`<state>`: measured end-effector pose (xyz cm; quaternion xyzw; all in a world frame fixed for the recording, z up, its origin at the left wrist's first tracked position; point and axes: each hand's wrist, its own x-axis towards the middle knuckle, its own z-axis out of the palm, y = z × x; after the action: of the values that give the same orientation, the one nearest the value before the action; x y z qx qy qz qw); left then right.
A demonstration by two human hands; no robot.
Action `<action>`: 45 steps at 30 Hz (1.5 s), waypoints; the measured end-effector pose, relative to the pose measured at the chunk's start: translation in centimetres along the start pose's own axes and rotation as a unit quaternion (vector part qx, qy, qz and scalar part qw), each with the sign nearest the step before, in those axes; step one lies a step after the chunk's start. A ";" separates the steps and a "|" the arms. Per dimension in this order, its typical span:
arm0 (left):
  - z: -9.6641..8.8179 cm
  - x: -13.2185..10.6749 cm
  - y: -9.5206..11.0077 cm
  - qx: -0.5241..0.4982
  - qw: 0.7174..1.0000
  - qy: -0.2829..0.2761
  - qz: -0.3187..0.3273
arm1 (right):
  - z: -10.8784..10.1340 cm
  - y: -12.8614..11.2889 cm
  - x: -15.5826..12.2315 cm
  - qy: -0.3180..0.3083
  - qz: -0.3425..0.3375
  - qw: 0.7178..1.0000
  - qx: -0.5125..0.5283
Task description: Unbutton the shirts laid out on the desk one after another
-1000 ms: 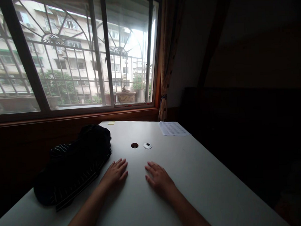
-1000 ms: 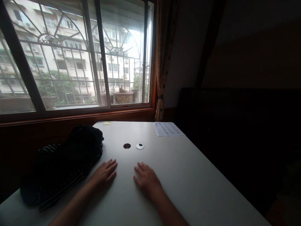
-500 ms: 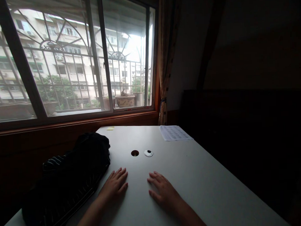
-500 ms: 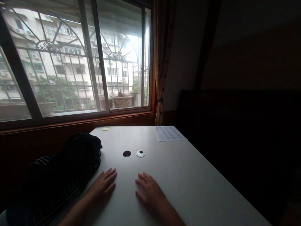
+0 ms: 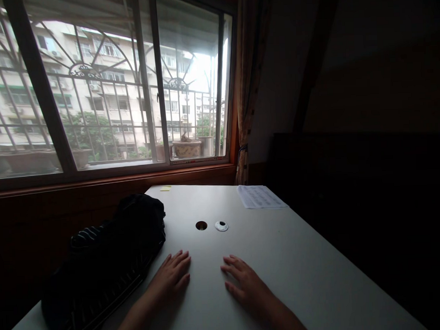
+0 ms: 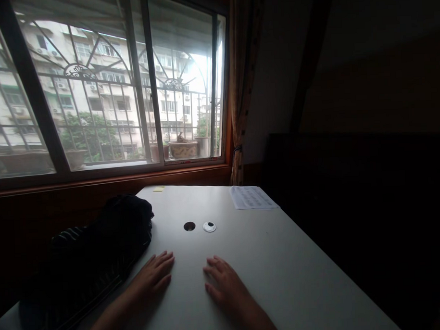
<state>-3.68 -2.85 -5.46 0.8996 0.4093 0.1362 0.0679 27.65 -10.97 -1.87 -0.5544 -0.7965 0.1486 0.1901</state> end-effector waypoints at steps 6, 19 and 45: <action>-0.1 0.0 0.1 -0.007 1.000 0.004 0.001 | -0.1 -0.2 -0.1 0.002 0.003 1.000 0.007; 0.0 -0.3 0.1 -0.006 1.000 0.023 0.014 | -0.3 -0.5 0.0 -0.005 0.005 1.000 0.004; 0.1 -0.2 0.0 -0.011 0.999 0.026 0.015 | -0.3 -0.2 -0.3 -0.018 -0.002 1.000 0.002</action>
<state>-3.77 -3.06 -5.58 0.9012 0.3955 0.1650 0.0655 27.70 -11.29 -1.54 -0.5501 -0.8003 0.1596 0.1772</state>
